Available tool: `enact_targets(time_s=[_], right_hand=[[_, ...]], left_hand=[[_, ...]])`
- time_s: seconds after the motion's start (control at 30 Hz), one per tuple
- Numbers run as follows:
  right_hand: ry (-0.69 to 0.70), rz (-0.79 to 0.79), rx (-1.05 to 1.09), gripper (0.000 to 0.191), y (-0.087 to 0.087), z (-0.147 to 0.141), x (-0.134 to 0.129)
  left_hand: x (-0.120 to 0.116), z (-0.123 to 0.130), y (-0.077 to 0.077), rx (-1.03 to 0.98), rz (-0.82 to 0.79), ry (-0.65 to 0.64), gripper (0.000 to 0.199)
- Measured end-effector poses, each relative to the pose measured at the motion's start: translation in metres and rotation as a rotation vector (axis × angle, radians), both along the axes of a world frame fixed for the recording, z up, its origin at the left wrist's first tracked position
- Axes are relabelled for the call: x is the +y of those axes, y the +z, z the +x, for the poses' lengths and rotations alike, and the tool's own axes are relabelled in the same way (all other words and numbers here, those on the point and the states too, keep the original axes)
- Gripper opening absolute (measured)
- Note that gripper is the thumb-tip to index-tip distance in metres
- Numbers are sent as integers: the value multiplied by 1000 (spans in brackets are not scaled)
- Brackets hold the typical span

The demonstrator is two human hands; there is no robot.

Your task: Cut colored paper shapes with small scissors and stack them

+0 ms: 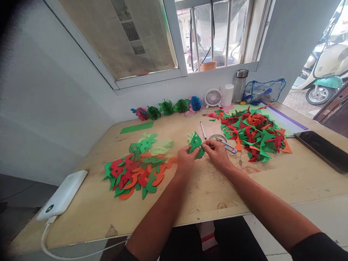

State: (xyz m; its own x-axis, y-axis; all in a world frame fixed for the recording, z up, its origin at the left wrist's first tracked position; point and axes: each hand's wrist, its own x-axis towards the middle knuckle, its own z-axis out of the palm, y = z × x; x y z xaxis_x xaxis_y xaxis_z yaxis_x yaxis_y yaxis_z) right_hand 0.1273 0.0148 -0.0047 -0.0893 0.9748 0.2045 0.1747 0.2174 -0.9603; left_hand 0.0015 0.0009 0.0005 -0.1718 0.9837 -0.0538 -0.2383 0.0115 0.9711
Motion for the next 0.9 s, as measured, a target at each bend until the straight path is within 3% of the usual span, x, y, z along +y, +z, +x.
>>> enact_targets(time_s=[0.23, 0.5, 0.9], right_hand=[[-91, 42, -5, 17, 2, -1, 0], [11, -1, -22, 18, -3, 2, 2], [18, -21, 10, 21, 0, 1, 0]], left_hand=[[-2, 1, 3, -32, -17, 15, 21], [-5, 0, 8, -115, -63, -16, 27], [-4, 1, 9, -132, -72, -20, 30]])
